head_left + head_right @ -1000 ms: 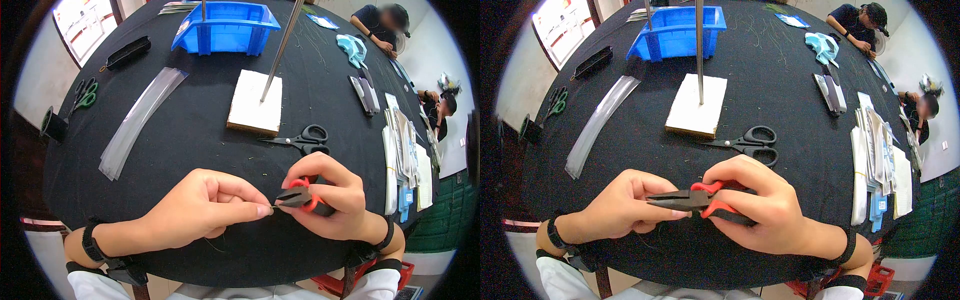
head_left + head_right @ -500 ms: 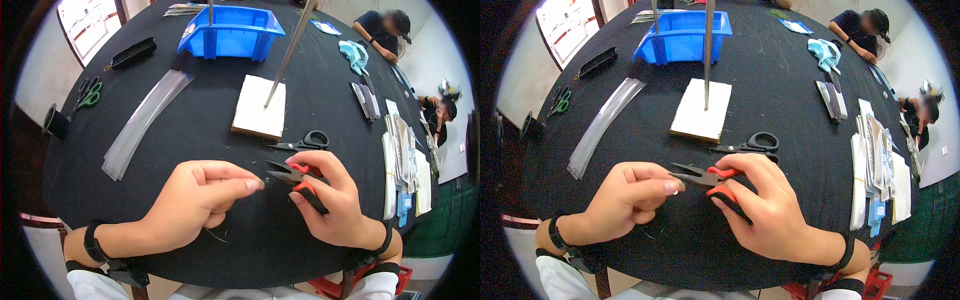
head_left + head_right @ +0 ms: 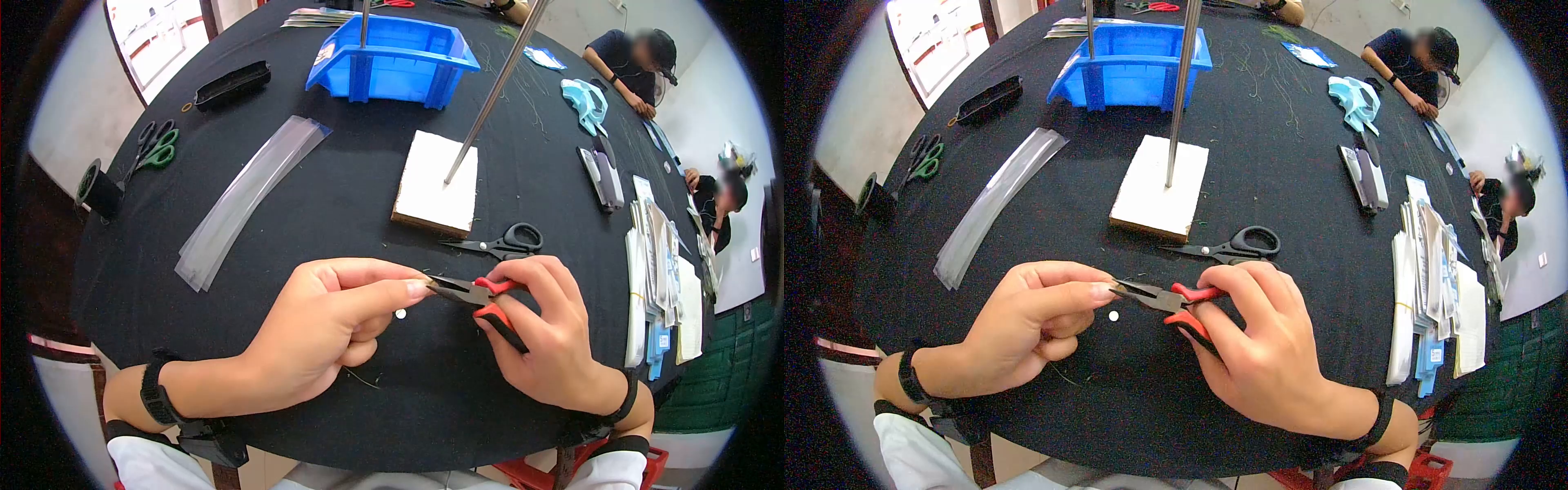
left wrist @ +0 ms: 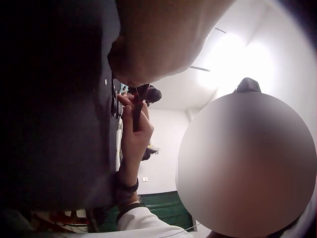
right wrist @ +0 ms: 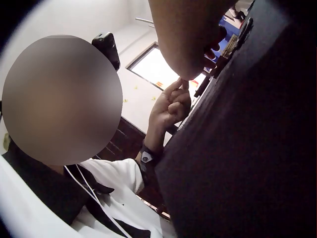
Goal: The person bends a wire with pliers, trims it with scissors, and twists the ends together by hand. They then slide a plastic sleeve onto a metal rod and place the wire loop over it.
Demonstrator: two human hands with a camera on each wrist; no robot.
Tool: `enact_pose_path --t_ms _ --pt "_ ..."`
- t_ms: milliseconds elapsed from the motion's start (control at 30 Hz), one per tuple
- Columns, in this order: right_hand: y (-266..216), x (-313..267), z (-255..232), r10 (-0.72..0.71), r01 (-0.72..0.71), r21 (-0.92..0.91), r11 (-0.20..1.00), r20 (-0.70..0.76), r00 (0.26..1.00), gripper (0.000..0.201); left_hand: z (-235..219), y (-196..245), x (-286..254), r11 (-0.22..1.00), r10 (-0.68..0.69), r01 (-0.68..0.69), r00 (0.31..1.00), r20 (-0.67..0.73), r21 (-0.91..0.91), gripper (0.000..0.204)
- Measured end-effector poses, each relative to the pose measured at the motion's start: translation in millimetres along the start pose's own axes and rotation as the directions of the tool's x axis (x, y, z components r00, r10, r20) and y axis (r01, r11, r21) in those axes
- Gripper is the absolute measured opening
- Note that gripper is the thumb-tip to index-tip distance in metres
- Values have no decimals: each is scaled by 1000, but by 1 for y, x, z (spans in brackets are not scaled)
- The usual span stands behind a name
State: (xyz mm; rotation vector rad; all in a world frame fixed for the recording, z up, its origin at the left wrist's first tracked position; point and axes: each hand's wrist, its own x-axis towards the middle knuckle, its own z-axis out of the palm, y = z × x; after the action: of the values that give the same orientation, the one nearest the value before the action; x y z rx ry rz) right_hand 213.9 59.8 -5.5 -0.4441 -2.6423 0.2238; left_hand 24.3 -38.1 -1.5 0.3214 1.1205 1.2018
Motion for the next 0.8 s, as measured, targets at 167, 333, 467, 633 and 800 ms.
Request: enact_pose_path --t_ms 167,333,467,633,800 --pt "1 -3 0 -4 4 27 1000 3 1000 18 1 -1 -1 998 31 -30 1000 -2 59 17" --pt "1 -5 2 47 -49 153 987 14 999 19 3 -6 -1 937 220 -215 975 13 275 18" --pt "1 -5 1 36 -39 158 987 20 999 19 1 -10 0 813 398 -385 915 67 438 19" --pt "2 -5 2 21 -20 141 990 -11 1000 20 1 -8 0 812 376 -369 923 78 452 18" --pt "1 -5 3 32 -28 144 989 -22 999 19 0 -10 1 830 362 -375 925 111 414 18"
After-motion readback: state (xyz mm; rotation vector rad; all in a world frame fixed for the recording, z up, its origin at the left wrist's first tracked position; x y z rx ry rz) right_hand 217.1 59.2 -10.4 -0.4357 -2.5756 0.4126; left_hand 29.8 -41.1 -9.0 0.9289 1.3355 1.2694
